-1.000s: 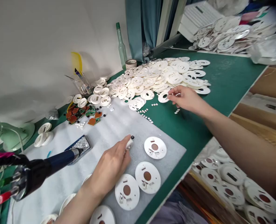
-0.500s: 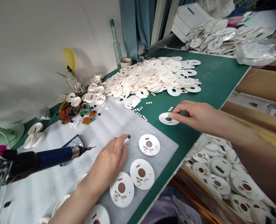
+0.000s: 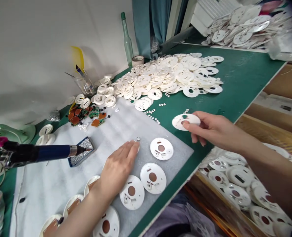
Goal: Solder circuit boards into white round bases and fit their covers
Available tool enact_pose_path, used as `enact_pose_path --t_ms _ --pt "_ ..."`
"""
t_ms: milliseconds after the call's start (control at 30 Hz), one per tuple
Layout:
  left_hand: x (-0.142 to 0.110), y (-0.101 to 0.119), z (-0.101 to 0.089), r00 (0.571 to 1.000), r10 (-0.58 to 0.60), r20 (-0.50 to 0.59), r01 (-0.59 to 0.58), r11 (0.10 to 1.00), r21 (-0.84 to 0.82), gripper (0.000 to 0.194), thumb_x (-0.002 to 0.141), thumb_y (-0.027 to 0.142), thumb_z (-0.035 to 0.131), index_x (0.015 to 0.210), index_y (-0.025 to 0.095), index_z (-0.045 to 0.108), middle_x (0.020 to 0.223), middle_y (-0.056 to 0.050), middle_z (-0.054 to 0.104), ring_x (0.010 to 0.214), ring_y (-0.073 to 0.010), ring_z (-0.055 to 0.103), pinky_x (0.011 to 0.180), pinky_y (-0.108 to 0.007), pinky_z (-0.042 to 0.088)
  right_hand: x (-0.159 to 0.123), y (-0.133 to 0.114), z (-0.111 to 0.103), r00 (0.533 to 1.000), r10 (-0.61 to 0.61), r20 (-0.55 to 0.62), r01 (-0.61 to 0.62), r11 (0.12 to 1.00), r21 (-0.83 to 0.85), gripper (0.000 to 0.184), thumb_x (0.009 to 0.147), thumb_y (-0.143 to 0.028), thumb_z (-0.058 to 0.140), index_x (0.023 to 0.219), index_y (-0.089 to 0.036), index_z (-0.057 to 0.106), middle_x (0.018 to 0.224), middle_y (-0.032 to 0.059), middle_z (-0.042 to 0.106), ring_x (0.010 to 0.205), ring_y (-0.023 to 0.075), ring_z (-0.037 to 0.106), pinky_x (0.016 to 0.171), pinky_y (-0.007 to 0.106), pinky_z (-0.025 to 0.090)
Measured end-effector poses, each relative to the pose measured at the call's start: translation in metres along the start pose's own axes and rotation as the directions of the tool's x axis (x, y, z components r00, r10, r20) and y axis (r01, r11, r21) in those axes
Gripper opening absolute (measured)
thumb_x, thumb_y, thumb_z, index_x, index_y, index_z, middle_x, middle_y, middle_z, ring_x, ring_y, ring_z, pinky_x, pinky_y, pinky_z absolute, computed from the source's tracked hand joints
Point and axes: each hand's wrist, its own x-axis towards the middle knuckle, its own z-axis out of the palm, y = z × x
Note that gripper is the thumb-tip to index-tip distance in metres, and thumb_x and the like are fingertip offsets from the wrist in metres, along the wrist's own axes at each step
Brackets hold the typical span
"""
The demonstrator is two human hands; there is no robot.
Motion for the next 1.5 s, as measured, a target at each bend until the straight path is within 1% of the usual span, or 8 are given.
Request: enact_pose_path --t_ms 233,400,567,700,867,1133,1233,1500 --pt "0.008 0.004 -0.008 0.998 -0.068 0.016 0.069 0.995 -0.077 0.026 0.098 0.01 0.045 0.123 0.008 0.052 0.112 -0.016 0.071 0.095 -0.0256 0.071 0.08 -0.04 0.063 -0.014 0.003 0.0 0.999 0.006 0.046 -0.023 0.928 0.372 0.073 0.071 -0.075 0.064 0.107 -0.015 0.047 0.059 0.0 0.053 0.046 0.0077 0.047 0.042 0.018 0.04" --pt "0.026 0.004 -0.021 0.963 -0.242 0.117 0.264 0.932 -0.247 0.032 0.1 0.034 0.051 0.123 0.012 0.058 0.108 -0.013 0.066 0.103 -0.0282 0.064 0.087 -0.046 0.057 -0.016 -0.011 0.005 0.991 0.0 0.131 -0.054 0.913 0.404 0.072 0.065 -0.067 0.074 0.11 -0.015 0.05 0.066 -0.0015 0.051 0.048 0.0052 0.043 0.039 0.017 0.037" --pt "0.051 0.006 -0.021 0.817 -0.345 0.462 0.475 0.857 -0.2 0.016 0.098 0.028 0.057 0.099 0.015 0.067 0.09 -0.006 0.066 0.08 -0.0221 0.067 0.075 -0.038 0.056 -0.018 -0.025 0.014 0.984 -0.079 0.162 0.022 0.944 0.329 0.06 0.074 -0.068 0.065 0.098 -0.014 0.056 0.069 0.0008 0.051 0.053 0.0046 0.043 0.043 0.016 0.038" --pt "0.054 0.02 -0.017 0.804 -0.36 0.474 0.469 0.873 -0.132 0.026 0.093 0.037 0.064 0.105 0.014 0.063 0.094 -0.007 0.065 0.085 -0.0251 0.066 0.075 -0.04 0.056 -0.02 -0.028 0.018 0.976 -0.086 0.202 0.019 0.951 0.31 0.06 0.075 -0.071 0.061 0.09 -0.014 0.056 0.06 -0.0004 0.047 0.049 0.0049 0.041 0.04 0.015 0.032" --pt "0.052 0.026 -0.017 0.786 -0.406 0.466 0.473 0.88 -0.032 0.015 0.098 0.016 0.05 0.098 0.013 0.065 0.092 -0.01 0.066 0.088 -0.0278 0.067 0.077 -0.043 0.057 -0.02 -0.032 0.023 0.977 -0.115 0.178 0.063 0.96 0.271 0.062 0.074 -0.074 0.061 0.086 -0.014 0.056 0.059 -0.0007 0.046 0.05 0.0052 0.043 0.043 0.016 0.036" --pt "0.008 0.0 -0.024 0.972 -0.137 0.193 0.18 0.957 -0.228 0.021 0.094 0.004 0.049 0.103 0.016 0.064 0.094 -0.006 0.072 0.083 -0.0211 0.07 0.071 -0.032 0.06 -0.023 -0.027 0.026 0.963 -0.132 0.237 0.049 0.943 0.329 0.055 0.082 -0.067 0.057 0.088 -0.013 0.057 0.061 0.0016 0.053 0.051 0.0052 0.046 0.044 0.015 0.037" --pt "0.0 0.005 -0.022 0.972 -0.009 0.235 0.047 0.987 -0.155 0.029 0.09 -0.002 0.047 0.114 0.011 0.059 0.108 -0.013 0.068 0.096 -0.0255 0.067 0.077 -0.037 0.061 -0.02 -0.037 0.033 0.957 -0.135 0.258 0.026 0.922 0.387 0.054 0.078 -0.064 0.064 0.098 -0.014 0.058 0.07 0.0024 0.057 0.055 0.0059 0.048 0.046 0.015 0.042" --pt "-0.003 0.009 -0.019 0.956 -0.076 0.285 0.151 0.957 -0.25 0.033 0.098 0.009 0.049 0.131 0.015 0.051 0.123 -0.012 0.058 0.112 -0.0256 0.055 0.093 -0.044 0.056 -0.016 -0.048 0.043 0.942 -0.181 0.281 0.072 0.932 0.356 0.055 0.081 -0.064 0.058 0.1 -0.012 0.06 0.07 0.0028 0.057 0.054 0.0053 0.048 0.048 0.015 0.042"
